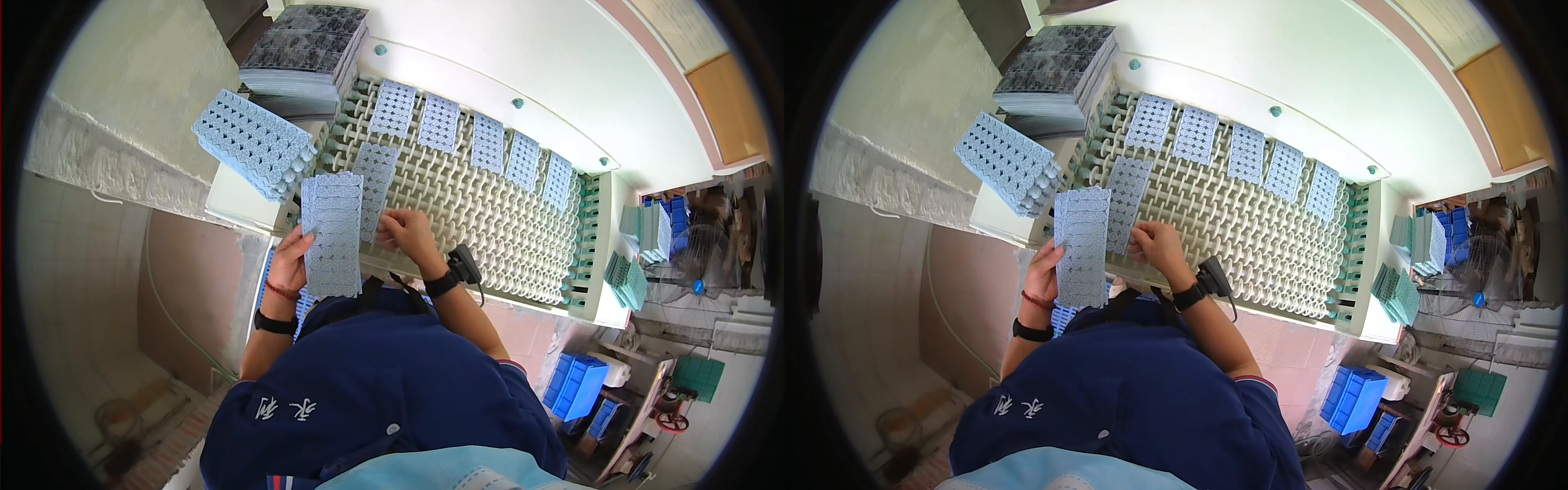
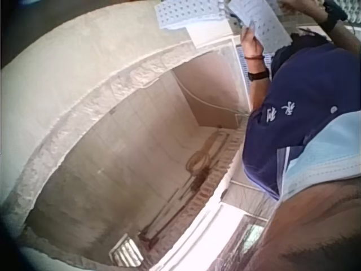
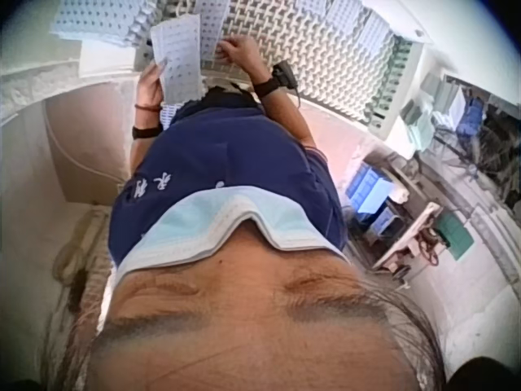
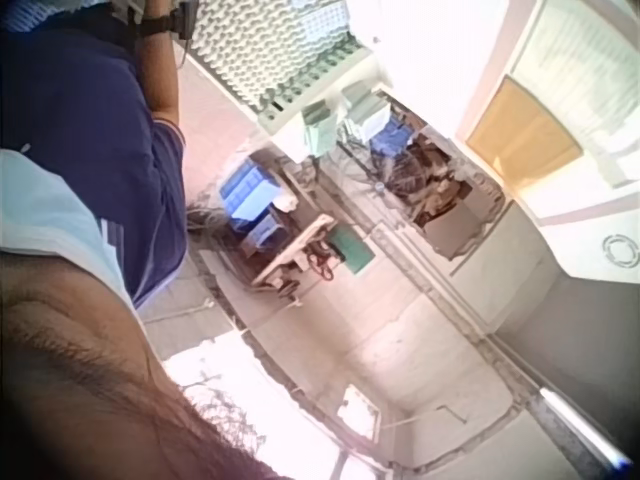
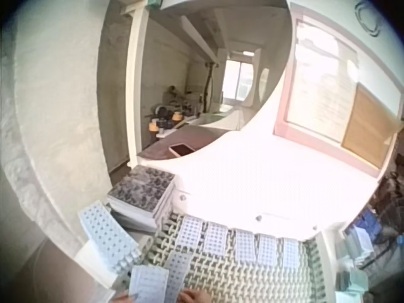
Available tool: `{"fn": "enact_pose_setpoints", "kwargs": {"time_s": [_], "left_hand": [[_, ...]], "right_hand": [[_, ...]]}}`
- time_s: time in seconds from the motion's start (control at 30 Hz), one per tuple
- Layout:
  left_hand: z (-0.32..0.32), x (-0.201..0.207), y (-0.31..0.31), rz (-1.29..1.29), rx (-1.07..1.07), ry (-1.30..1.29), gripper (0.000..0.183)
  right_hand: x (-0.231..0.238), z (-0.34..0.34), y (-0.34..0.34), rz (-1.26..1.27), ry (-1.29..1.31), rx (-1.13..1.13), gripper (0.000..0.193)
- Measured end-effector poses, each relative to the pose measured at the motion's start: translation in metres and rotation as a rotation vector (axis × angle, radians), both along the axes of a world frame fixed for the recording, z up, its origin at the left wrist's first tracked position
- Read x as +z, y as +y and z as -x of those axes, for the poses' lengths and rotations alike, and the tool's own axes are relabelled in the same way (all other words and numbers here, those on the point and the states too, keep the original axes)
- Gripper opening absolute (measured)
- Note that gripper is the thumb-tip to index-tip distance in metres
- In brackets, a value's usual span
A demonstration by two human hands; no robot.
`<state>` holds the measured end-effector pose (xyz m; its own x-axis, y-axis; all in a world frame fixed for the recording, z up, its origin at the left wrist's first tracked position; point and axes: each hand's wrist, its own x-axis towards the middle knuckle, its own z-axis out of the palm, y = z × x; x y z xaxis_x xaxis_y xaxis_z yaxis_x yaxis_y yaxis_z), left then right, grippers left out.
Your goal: Loading plastic trays containing small electronic or industrial components into a processing machine.
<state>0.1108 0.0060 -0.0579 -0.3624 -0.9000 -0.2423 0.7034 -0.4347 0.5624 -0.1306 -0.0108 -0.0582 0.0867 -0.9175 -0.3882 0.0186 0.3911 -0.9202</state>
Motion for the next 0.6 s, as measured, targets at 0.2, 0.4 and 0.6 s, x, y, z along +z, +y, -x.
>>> {"fn": "enact_pose_setpoints", "kwargs": {"time_s": [0.2, 0.4, 0.6], "left_hand": [[0.016, -0.008, -0.017, 0.047, -0.124, -0.149, 0.031], [0.028, -0.014, -0.027, 0.000, -0.109, -0.215, 0.027], [0.024, -0.004, -0.031, -0.037, -0.047, -0.284, 0.025]], "right_hand": [[0.020, -0.003, 0.030, 0.005, -0.075, 0.038, 0.021], [0.008, 0.017, 0.031, 0.041, -0.043, -0.117, 0.017], [-0.003, 0.082, 0.031, 0.043, 0.516, -0.267, 0.020]]}}
